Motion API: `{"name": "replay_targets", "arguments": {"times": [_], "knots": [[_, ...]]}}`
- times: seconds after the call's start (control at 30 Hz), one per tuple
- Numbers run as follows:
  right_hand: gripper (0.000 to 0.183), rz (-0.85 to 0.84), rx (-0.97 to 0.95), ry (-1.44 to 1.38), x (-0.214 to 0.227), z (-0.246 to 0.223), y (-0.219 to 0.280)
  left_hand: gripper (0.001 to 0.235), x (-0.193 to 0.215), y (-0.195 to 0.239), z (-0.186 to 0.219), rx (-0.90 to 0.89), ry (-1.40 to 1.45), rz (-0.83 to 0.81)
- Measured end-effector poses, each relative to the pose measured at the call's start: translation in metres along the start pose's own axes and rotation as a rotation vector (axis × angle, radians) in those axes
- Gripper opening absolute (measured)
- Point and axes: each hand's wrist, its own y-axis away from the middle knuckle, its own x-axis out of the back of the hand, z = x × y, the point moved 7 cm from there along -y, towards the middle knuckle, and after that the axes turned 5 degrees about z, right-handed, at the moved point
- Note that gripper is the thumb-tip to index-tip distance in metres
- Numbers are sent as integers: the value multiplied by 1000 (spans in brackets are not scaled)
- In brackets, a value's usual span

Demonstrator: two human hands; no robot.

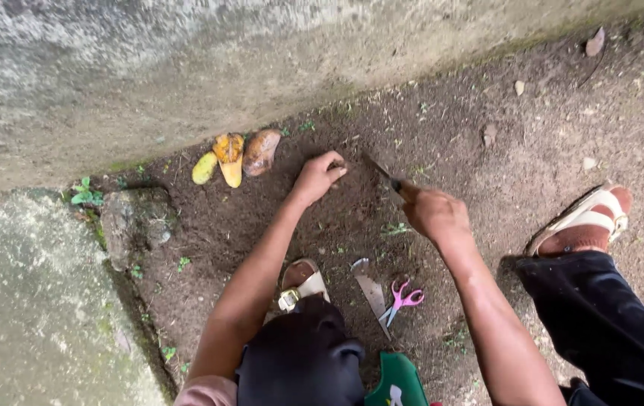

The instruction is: The person digs a hole in the soil using a trowel and their hands, then places mango peels and a pit inside. They continue digging and clearing the area before covering the organic waste with soil.

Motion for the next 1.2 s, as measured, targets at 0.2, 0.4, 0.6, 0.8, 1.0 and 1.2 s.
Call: {"name": "replay_targets", "arguments": {"times": [0.2, 0.4, 0.6, 0.8, 1.0, 1.2], "knots": [[51, 16, -84, -25, 16, 20, 5, 43, -62, -15, 21, -643, -935, 95], [44, 112, -74, -4, 16, 7, 2, 30, -40, -8, 23, -94, -154, 104], [32, 170, -9, 108, 13, -13, -8, 27, 41, 32, 15, -156, -636, 199], [31, 193, 27, 147, 29, -27, -18, 22, 64, 41, -20, -262, -714, 421], [37, 156, -7, 130, 35, -19, -24, 34, 71, 20, 14, -298, -571, 540], [34, 213, 67, 140, 32, -21, -26, 68, 58, -47, 18, -412, -1066, 276]]}}
